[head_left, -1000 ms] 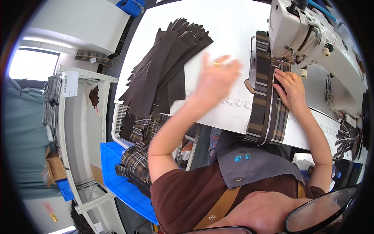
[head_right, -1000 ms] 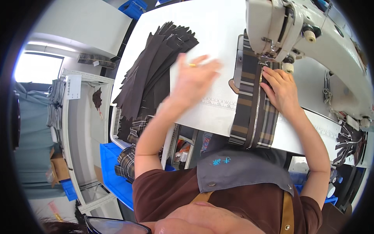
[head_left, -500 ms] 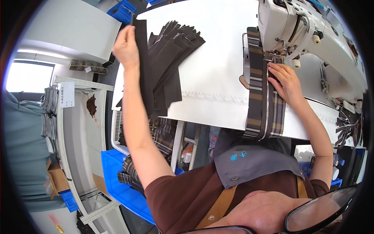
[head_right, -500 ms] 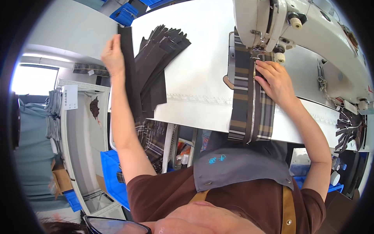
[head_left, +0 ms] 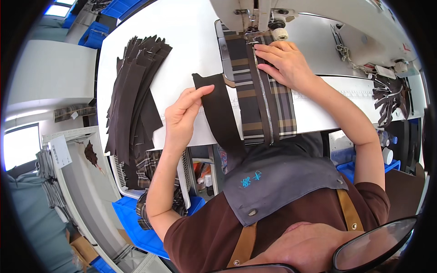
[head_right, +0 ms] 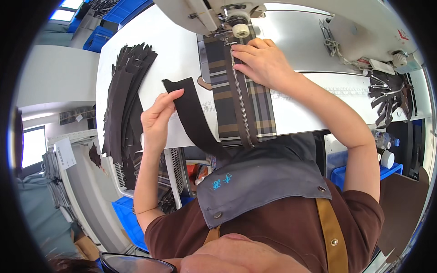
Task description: The person aligns a zipper onto a plaid fabric piece and sews it using a sewing machine. They repeatedly pick up fabric pieces from a blue bin, position them under the needle, and stitch the zipper along the edge. The person handles multiple fabric pieces one at a time, adjusting alignment and guiding the material through the machine.
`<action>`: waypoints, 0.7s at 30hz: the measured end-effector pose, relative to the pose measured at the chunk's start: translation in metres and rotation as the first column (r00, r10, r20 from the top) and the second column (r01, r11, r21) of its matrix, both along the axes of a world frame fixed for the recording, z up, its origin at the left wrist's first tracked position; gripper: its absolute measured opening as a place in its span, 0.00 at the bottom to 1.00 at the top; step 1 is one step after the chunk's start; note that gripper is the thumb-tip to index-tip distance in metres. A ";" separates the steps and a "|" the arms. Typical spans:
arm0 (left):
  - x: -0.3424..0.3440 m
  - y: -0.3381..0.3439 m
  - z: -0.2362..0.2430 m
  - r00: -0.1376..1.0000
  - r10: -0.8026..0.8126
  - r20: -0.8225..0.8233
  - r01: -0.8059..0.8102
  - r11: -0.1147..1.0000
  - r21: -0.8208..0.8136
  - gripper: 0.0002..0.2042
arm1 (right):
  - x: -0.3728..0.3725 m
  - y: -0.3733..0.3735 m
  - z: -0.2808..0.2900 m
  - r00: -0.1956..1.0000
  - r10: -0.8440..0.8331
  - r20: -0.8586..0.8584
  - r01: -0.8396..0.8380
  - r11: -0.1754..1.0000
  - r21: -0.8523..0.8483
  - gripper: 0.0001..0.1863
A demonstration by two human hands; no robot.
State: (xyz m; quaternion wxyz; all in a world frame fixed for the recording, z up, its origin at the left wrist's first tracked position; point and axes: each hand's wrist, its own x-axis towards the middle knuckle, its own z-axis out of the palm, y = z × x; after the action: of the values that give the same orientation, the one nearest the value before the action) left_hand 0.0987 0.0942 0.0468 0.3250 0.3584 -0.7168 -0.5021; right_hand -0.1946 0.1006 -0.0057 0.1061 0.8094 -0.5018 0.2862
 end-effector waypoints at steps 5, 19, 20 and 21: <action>0.006 -0.029 -0.027 0.855 0.120 0.504 0.311 0.659 -0.684 0.21 | 0.000 0.001 -0.002 1.000 -0.014 0.003 0.014 1.000 -0.003 0.15; -0.087 -0.057 -0.017 0.904 0.052 0.425 0.356 0.460 -0.813 0.20 | 0.001 0.006 0.005 0.999 -0.050 0.004 0.050 0.996 0.074 0.16; -0.089 -0.064 -0.024 0.878 0.057 0.475 0.395 0.475 -0.786 0.20 | 0.003 0.006 0.006 0.999 -0.050 0.004 0.049 0.995 0.086 0.16; -0.090 -0.071 -0.030 0.875 0.063 0.480 0.395 0.479 -0.784 0.20 | 0.003 0.006 0.006 0.999 -0.052 0.006 0.052 0.995 0.086 0.16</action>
State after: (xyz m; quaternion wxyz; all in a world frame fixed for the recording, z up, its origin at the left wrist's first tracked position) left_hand 0.0085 0.0235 0.0168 0.2344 0.1773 -0.9558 -0.0082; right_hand -0.1920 0.1063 0.0000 0.0767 0.7987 -0.5348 0.2649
